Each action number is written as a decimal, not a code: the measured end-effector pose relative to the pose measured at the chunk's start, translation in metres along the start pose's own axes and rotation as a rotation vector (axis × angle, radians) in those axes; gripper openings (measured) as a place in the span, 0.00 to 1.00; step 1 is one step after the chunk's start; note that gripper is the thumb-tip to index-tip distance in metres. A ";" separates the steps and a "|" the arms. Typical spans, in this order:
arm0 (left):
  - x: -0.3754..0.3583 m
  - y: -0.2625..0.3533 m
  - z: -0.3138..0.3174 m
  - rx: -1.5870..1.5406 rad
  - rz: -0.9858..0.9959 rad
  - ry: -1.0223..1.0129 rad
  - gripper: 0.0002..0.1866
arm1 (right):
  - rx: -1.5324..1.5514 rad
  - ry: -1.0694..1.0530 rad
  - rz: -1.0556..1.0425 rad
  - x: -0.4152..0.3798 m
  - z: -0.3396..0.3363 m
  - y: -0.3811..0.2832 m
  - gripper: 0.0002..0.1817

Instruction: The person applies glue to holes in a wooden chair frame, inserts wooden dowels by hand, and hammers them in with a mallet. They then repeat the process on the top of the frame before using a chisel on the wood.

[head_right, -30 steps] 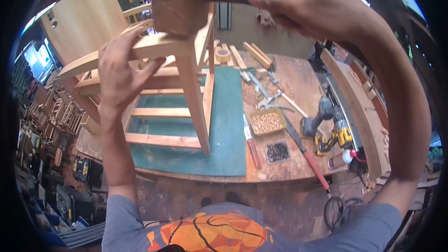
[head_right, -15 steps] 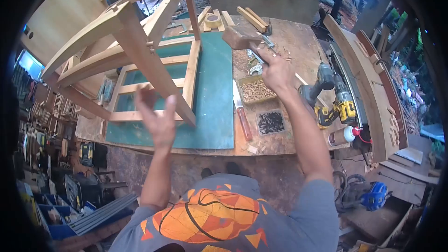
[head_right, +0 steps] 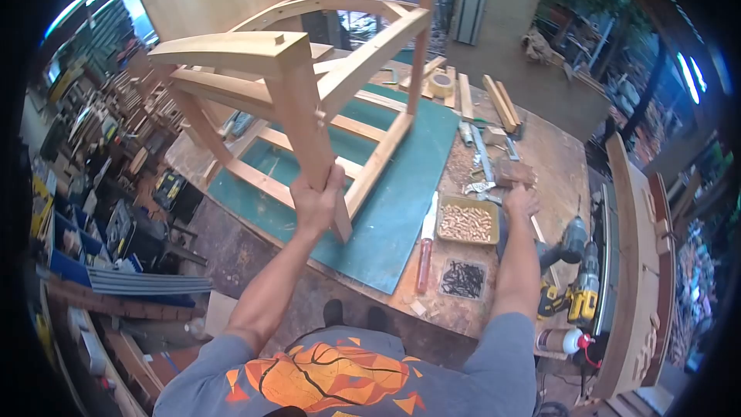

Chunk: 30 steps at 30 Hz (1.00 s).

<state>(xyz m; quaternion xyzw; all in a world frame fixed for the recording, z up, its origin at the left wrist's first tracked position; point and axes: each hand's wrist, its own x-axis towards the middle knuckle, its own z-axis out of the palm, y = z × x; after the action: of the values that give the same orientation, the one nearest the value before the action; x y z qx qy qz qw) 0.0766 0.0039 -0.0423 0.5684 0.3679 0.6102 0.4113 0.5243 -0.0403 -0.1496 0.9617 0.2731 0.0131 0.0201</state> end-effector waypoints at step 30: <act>0.130 -0.084 -0.337 0.194 0.264 0.296 0.41 | 1.681 0.123 -0.554 -0.273 -0.133 -0.187 0.12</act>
<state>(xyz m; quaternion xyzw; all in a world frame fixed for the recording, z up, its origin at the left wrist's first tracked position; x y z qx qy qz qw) -0.2537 0.1623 -0.0968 0.5529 0.4034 0.6974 0.2129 0.1896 -0.0207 -0.0291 0.5554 0.4161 -0.1456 -0.7052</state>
